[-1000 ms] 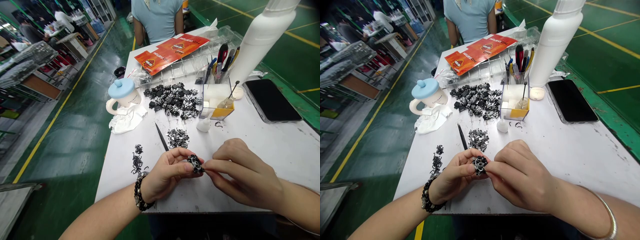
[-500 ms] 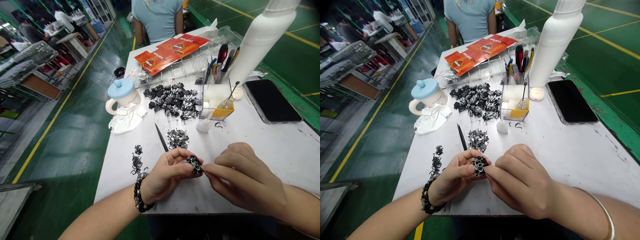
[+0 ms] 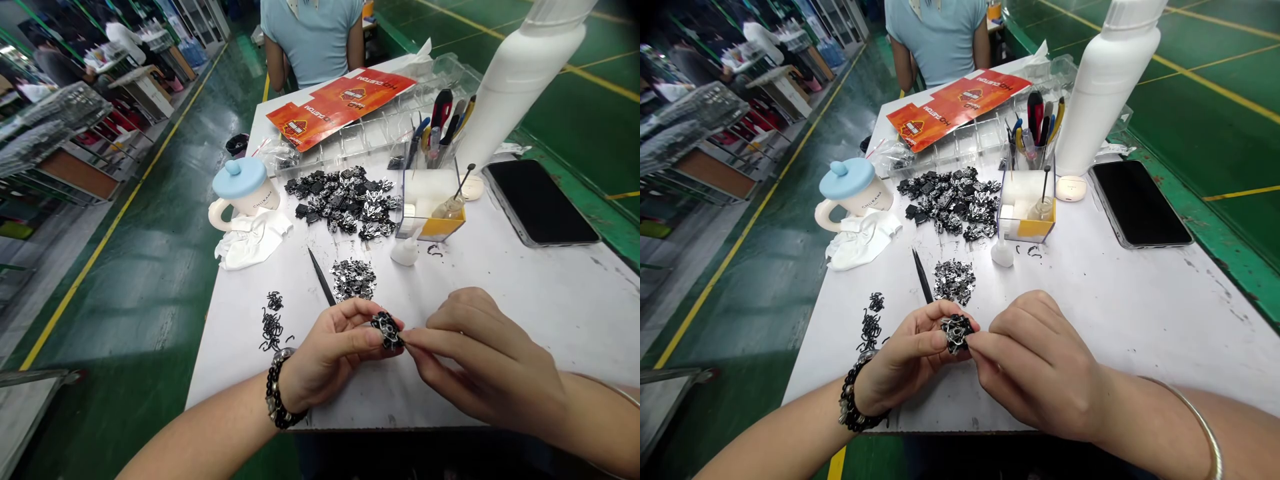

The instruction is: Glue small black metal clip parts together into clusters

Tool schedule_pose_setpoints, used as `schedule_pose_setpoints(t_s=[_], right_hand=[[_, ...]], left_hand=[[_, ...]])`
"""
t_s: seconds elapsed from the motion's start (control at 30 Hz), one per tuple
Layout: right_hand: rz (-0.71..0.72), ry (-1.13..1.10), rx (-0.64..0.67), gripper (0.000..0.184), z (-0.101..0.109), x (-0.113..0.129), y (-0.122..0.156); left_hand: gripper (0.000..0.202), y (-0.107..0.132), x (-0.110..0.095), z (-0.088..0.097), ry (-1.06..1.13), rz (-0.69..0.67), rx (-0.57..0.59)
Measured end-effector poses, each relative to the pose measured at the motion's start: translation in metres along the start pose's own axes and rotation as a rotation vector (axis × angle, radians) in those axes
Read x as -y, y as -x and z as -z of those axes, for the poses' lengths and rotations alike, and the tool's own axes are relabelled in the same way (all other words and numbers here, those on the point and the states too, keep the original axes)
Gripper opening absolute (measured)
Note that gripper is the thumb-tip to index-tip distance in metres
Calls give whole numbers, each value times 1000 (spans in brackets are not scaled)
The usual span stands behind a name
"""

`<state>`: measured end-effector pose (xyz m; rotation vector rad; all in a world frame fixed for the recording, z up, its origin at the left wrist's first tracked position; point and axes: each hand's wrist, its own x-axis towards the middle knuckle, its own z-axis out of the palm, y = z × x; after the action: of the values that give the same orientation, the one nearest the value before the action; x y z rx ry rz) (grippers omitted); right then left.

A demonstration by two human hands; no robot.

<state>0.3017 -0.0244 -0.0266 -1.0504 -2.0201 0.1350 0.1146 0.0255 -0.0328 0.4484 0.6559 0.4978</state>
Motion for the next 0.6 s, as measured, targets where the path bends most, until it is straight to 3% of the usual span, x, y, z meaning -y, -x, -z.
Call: schedule_pose_setpoints(t_s=[0.13, 0.37, 0.5, 0.6], right_hand=[[-63, -74, -9, 14, -1, 2, -1], [79, 105, -14, 15, 1, 0, 4], [-71, -5, -40, 21, 6, -2, 0], [-208, -169, 26, 36, 8, -6, -2]], left_hand=[[29, 0, 0, 0, 3, -5, 3], [27, 1, -1, -1, 35, -21, 12], [26, 1, -3, -1, 69, -22, 67], [27, 2, -4, -1, 66, -21, 124]])
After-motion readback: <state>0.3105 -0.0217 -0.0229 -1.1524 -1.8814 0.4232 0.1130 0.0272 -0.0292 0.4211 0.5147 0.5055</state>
